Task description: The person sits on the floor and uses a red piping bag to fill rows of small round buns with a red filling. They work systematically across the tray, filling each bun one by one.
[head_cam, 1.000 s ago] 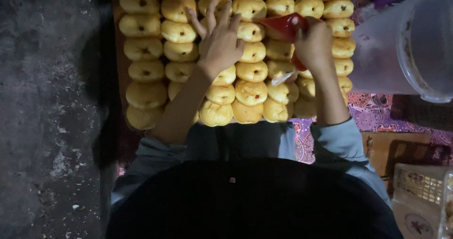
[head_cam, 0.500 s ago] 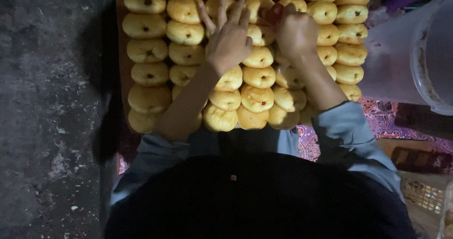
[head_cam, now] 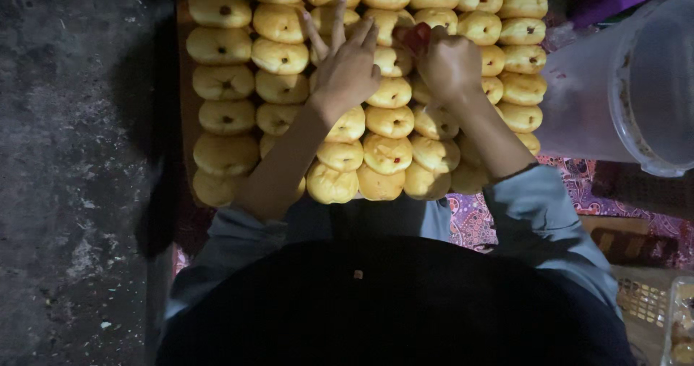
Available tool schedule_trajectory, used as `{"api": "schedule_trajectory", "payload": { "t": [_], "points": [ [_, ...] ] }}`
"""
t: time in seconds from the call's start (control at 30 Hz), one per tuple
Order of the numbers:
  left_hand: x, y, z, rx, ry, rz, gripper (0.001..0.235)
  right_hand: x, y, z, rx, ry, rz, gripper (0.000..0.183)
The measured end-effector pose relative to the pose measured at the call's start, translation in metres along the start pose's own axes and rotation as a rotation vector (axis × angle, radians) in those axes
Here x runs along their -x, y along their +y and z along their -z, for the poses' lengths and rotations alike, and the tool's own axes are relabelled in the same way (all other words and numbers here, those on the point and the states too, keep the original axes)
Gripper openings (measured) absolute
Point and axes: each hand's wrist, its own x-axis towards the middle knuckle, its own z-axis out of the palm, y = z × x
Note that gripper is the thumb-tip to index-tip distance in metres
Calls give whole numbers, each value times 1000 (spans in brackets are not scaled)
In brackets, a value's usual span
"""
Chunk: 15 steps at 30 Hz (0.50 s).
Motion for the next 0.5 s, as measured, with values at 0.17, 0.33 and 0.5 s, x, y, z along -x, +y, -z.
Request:
{"api": "schedule_trajectory", "payload": {
  "t": [0.17,0.33,0.5],
  "points": [
    [0,-1,-2,-9,-11,-1,71,1,2,7,13,74,187,29],
    [-3,2,1,-26,-22,14,72,8,13,4,-147,45,3,46],
    [-2,1,8,9,-4,17,70,12,38,5,-381,-44,-183,23]
  ]
}}
